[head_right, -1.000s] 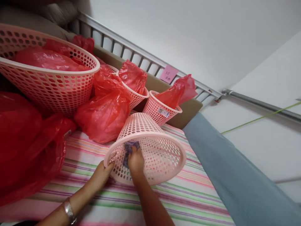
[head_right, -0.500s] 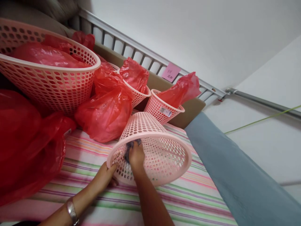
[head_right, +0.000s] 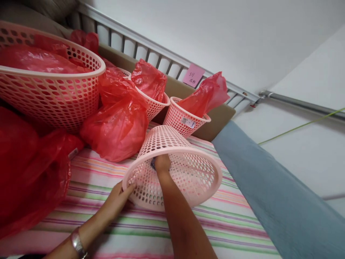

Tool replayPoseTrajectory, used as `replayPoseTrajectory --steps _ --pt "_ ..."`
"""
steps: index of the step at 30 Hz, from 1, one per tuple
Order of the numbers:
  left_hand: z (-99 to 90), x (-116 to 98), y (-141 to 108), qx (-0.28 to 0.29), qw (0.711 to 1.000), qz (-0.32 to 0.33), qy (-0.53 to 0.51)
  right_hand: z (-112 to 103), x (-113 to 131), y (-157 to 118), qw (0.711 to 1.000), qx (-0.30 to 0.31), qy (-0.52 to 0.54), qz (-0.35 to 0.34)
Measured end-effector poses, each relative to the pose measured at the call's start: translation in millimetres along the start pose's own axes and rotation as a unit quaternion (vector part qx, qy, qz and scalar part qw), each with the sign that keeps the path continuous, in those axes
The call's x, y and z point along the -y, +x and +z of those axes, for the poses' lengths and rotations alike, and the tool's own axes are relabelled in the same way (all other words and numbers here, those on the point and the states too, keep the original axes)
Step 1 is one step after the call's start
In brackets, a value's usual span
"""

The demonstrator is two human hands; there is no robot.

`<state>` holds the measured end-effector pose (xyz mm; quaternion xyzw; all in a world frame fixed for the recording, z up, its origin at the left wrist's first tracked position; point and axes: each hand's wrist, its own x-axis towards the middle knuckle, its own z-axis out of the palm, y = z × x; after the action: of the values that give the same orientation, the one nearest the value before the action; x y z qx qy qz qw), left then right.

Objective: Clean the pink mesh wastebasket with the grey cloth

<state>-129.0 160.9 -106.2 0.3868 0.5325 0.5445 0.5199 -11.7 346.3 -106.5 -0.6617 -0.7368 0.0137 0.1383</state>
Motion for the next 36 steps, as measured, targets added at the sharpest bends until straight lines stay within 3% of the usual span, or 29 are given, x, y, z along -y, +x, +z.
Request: replayPoseTrajectory --steps 6,10,13,16,19,25,28,32,36 --pt "3.6 5.1 -1.2 -0.009 0.997 -0.071 -0.019 -10.8 -11.5 -38.7 0.998 0.009 -0.057 0.0" --pt "8.0 11.8 0.0 -0.009 0.997 -0.073 -0.036 -14.4 -8.0 -101.6 0.997 0.019 -0.067 -0.019" --pt "8.3 16.4 1.9 -0.013 0.996 -0.074 -0.042 -16.7 -6.7 -156.5 0.998 0.019 -0.008 -0.061" --pt "7.7 17.8 3.5 -0.019 0.996 -0.074 -0.048 -18.4 -7.4 -183.2 0.994 0.015 0.042 -0.096" --pt "6.2 15.8 5.6 -0.012 0.995 -0.082 -0.051 -16.1 -5.4 -164.3 0.996 0.016 0.035 -0.082" --pt "8.2 14.7 8.6 0.0 0.994 -0.106 -0.032 -2.5 5.2 -58.8 0.999 0.009 -0.047 -0.002" --pt "11.7 15.9 6.4 0.011 0.993 -0.112 -0.024 3.2 4.0 -19.3 0.999 0.006 -0.043 0.014" --pt "7.5 10.5 4.7 0.044 0.993 -0.106 -0.022 9.0 -1.9 3.9 0.999 0.009 -0.032 0.022" --pt "-5.5 5.0 8.7 0.042 0.998 -0.04 0.0 10.3 -6.5 5.5 0.999 0.015 -0.036 0.017"
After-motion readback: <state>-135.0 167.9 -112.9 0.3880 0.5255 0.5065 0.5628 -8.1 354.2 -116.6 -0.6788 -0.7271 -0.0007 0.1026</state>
